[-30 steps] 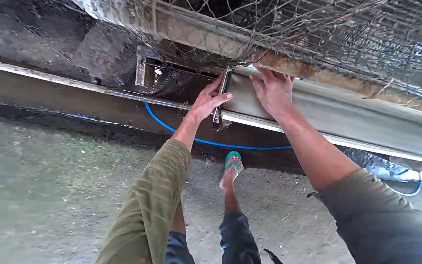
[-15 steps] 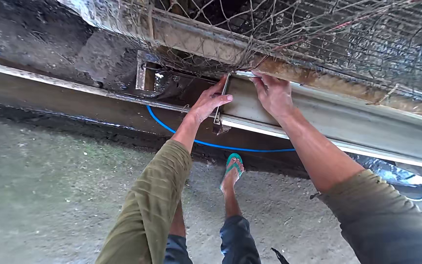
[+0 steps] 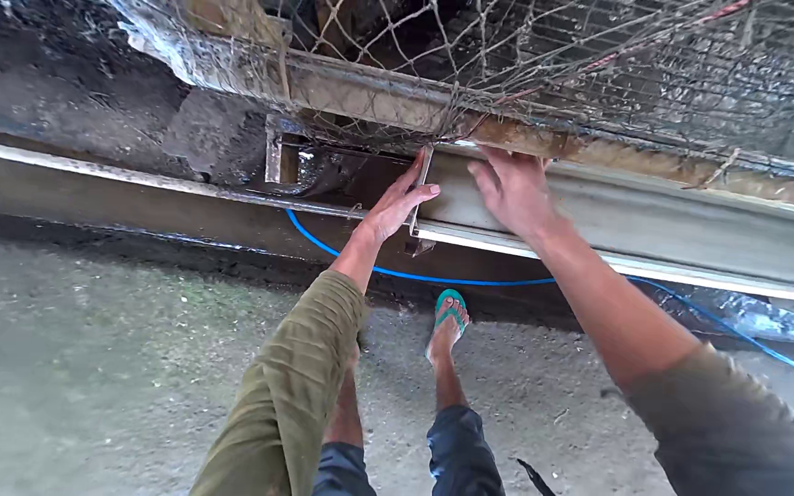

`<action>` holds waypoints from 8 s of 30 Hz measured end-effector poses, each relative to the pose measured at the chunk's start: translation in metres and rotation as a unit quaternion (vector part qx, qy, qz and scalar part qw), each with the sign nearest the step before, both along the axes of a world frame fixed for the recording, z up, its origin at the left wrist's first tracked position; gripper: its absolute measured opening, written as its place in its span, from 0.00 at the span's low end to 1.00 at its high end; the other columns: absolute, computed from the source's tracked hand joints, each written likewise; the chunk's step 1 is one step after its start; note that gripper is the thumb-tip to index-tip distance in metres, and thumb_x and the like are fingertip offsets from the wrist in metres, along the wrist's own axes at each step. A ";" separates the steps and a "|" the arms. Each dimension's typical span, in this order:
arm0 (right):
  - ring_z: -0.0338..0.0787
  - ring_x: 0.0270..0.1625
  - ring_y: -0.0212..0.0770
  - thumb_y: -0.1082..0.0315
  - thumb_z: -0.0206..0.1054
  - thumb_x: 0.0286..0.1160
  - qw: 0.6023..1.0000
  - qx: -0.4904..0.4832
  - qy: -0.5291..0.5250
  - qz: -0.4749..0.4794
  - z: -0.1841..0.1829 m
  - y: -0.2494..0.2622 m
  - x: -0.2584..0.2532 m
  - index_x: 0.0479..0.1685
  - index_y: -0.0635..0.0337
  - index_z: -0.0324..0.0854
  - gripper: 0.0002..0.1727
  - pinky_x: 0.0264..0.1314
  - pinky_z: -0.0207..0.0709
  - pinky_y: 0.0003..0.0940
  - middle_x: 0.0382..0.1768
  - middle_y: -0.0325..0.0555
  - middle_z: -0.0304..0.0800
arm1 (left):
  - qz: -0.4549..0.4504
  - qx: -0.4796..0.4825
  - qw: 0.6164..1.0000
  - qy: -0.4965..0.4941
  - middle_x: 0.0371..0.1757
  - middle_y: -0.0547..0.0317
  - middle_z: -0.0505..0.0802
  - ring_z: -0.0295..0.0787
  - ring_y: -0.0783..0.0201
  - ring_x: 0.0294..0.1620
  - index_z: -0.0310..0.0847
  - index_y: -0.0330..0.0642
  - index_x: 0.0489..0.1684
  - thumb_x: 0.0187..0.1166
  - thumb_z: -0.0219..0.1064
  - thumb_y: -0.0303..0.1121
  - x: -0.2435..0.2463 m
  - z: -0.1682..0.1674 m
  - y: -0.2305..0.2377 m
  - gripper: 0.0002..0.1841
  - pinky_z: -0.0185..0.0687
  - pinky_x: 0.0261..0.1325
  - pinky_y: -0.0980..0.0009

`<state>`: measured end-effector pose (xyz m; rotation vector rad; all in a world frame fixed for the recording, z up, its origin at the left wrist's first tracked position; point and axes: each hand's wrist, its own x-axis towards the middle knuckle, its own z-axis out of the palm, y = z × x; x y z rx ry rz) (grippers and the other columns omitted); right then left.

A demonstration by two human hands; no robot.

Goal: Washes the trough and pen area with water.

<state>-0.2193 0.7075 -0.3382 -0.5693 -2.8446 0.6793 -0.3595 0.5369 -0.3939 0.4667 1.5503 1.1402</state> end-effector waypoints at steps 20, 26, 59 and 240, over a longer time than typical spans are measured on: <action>0.91 0.33 0.54 0.54 0.57 0.88 0.991 0.002 -0.032 0.126 -0.015 -0.007 0.107 0.41 0.63 0.91 0.23 0.29 0.83 0.44 0.30 0.52 0.88 | 0.066 0.011 0.997 0.040 0.95 0.51 0.58 0.55 0.70 0.92 0.42 0.40 0.97 0.80 0.48 0.65 0.023 0.004 0.008 0.49 0.49 0.92 0.67; 0.93 0.34 0.55 0.55 0.55 0.88 0.991 -0.002 -0.045 0.127 -0.015 -0.010 0.106 0.41 0.64 0.91 0.23 0.30 0.85 0.47 0.32 0.53 0.92 | 0.181 0.022 0.981 -0.064 0.93 0.62 0.61 0.60 0.72 0.89 0.39 0.53 0.98 0.90 0.18 0.60 0.041 0.009 0.017 0.38 0.59 0.89 0.66; 0.85 0.52 0.62 0.57 0.51 0.87 0.974 0.108 0.141 0.139 -0.008 -0.065 0.098 0.63 0.55 0.85 0.21 0.59 0.70 0.55 0.47 0.63 0.88 | 0.040 0.061 0.997 -0.007 0.95 0.43 0.56 0.50 0.54 0.95 0.46 0.36 0.95 0.97 0.31 0.41 0.036 0.020 -0.039 0.30 0.47 0.95 0.53; 0.68 0.08 0.30 0.62 0.44 0.98 0.173 -0.474 0.588 -0.632 -0.155 -0.273 0.203 0.64 0.58 0.67 0.12 0.07 0.59 0.21 0.30 0.48 0.85 | -0.627 -0.145 0.653 0.400 0.68 0.41 0.89 0.85 0.44 0.70 0.71 0.46 0.84 0.93 0.55 0.45 0.088 -0.055 -0.056 0.24 0.70 0.78 0.42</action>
